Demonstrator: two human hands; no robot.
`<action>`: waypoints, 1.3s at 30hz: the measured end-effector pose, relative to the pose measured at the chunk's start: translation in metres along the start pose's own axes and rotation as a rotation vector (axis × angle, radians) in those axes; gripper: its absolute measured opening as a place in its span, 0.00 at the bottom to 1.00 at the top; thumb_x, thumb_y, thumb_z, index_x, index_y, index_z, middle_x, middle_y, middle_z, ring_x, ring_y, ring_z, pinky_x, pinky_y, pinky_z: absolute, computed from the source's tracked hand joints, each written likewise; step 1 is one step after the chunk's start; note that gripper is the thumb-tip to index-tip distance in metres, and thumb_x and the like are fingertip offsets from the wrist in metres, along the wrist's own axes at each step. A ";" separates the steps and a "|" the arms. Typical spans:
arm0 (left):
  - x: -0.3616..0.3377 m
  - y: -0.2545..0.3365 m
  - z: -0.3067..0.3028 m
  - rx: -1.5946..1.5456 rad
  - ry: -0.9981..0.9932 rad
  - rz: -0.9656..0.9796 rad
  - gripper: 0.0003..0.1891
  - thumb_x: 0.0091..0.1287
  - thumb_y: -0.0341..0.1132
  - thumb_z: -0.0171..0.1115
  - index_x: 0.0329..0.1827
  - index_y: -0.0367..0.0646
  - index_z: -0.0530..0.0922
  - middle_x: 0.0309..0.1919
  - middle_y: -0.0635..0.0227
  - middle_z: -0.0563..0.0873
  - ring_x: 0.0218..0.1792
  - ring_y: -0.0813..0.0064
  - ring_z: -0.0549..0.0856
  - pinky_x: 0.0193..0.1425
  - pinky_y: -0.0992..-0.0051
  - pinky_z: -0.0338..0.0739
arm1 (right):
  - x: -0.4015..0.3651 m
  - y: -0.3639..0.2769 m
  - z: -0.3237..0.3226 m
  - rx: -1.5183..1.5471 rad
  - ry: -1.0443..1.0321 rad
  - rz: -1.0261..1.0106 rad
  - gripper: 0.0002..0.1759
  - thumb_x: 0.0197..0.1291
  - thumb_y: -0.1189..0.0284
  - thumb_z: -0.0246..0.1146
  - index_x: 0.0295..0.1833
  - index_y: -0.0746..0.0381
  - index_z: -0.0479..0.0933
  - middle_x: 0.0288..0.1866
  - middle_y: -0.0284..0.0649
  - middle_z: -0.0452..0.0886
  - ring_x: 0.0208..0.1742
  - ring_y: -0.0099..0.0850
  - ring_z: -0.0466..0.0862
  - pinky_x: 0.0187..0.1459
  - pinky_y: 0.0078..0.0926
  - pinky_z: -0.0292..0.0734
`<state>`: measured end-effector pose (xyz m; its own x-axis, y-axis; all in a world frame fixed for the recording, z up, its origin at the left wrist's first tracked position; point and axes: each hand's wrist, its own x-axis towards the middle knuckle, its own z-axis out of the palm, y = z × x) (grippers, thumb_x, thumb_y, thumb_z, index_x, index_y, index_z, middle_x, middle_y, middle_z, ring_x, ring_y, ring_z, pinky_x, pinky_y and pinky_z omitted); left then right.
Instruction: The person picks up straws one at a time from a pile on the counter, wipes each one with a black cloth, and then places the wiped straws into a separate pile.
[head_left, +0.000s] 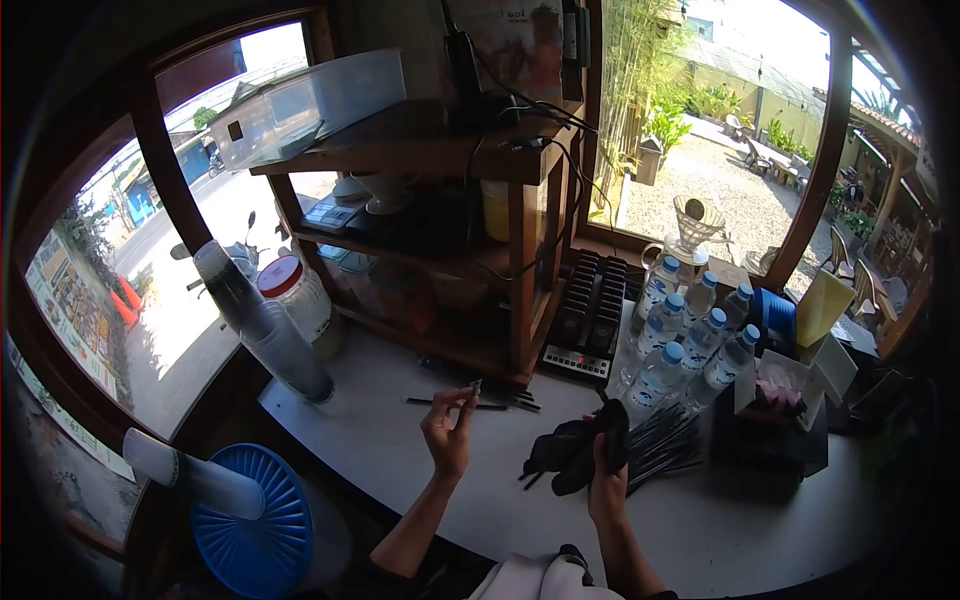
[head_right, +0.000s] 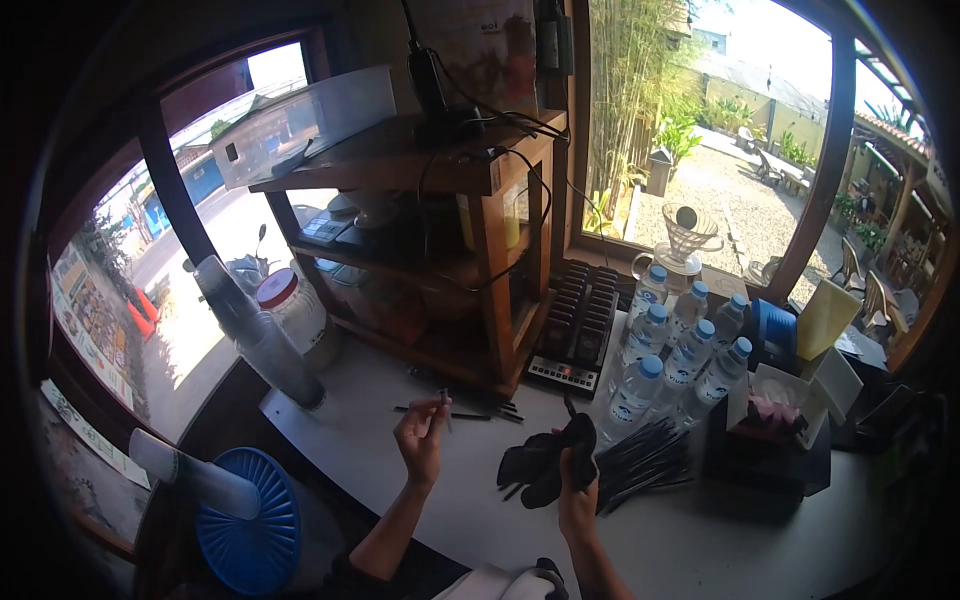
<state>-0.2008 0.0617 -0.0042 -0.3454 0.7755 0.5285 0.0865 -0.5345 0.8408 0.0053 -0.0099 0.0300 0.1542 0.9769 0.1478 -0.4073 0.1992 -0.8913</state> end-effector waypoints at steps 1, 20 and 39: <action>0.001 0.007 -0.003 -0.120 -0.005 -0.095 0.06 0.66 0.27 0.63 0.44 0.40 0.82 0.40 0.68 0.85 0.40 0.79 0.81 0.44 0.77 0.75 | 0.003 0.002 -0.002 0.039 0.017 -0.065 0.24 0.72 0.60 0.52 0.64 0.65 0.67 0.60 0.40 0.73 0.58 0.27 0.74 0.59 0.26 0.69; -0.018 0.064 -0.005 -0.480 -0.152 -0.500 0.10 0.67 0.27 0.62 0.50 0.37 0.78 0.41 0.65 0.85 0.42 0.78 0.83 0.50 0.76 0.77 | -0.006 0.028 0.042 -0.124 -0.438 0.529 0.18 0.58 0.74 0.67 0.53 0.62 0.72 0.36 0.30 0.78 0.37 0.20 0.78 0.41 0.22 0.77; 0.018 0.061 -0.026 -0.462 0.033 -0.546 0.11 0.69 0.39 0.62 0.38 0.39 0.81 0.26 0.69 0.82 0.29 0.81 0.83 0.33 0.76 0.81 | 0.011 0.027 0.024 0.002 0.045 0.387 0.16 0.65 0.66 0.63 0.53 0.62 0.72 0.40 0.33 0.78 0.40 0.24 0.79 0.46 0.25 0.76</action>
<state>-0.2259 0.0340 0.0533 -0.2546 0.9664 0.0363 -0.5092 -0.1659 0.8445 -0.0258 0.0081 0.0174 0.0285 0.9755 -0.2180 -0.4446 -0.1830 -0.8768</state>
